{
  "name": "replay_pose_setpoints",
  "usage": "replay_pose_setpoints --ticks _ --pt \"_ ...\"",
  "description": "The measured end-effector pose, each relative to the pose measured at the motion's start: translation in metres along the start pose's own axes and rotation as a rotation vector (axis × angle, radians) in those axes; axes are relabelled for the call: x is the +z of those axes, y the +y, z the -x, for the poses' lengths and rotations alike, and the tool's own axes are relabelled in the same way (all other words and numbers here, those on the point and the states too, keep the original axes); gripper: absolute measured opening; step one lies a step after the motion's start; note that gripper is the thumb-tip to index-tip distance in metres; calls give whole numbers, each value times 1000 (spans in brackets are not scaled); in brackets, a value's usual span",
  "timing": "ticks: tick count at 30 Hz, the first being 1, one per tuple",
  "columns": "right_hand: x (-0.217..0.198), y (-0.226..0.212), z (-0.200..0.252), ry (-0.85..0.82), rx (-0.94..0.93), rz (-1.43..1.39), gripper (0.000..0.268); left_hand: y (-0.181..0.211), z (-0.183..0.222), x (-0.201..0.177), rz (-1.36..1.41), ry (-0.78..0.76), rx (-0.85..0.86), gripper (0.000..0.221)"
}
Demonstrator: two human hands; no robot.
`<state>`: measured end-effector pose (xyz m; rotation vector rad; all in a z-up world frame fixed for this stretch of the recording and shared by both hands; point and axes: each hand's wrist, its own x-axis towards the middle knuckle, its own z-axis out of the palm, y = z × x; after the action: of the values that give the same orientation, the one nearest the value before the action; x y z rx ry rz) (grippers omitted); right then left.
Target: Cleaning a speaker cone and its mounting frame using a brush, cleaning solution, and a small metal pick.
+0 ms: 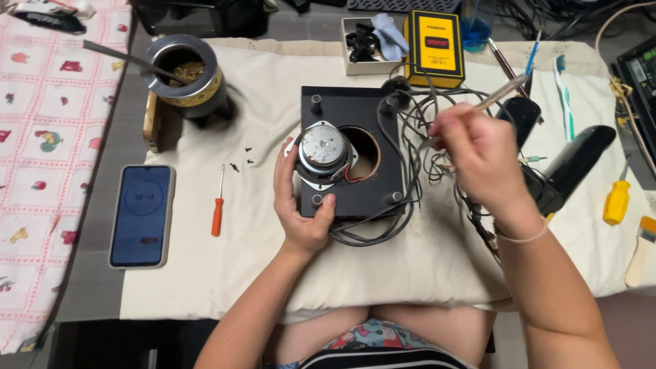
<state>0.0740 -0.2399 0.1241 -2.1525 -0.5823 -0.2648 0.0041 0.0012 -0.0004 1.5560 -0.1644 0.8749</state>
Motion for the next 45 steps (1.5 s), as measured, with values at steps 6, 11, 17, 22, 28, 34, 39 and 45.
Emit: replay_pose_setpoints --ticks 6,11,17,22,28,34,39,45 --pt "-53 69 140 -230 -154 347 15 7 9 -9 -189 -54 122 67" --pt "-4 85 182 -425 129 691 31 32 -23 -25 -510 -189 196 71" --pt "-12 61 165 -180 -6 758 37 56 -46 -30 -775 -394 167 68" --pt "-55 37 61 -8 -303 400 17 49 -44 -28 -729 -373 243 50" --pt "-64 176 -141 223 -244 339 9 16 -17 -35 -748 -24 536 15" --pt "-42 276 -235 199 161 730 62 -4 -21 -35 -388 68 293 73" --pt "-23 259 -240 -55 314 398 37 -12 -14 -24 -272 -20 99 90" --pt "-57 305 -202 156 -199 555 59 -24 -9 -27 -280 -171 205 108"
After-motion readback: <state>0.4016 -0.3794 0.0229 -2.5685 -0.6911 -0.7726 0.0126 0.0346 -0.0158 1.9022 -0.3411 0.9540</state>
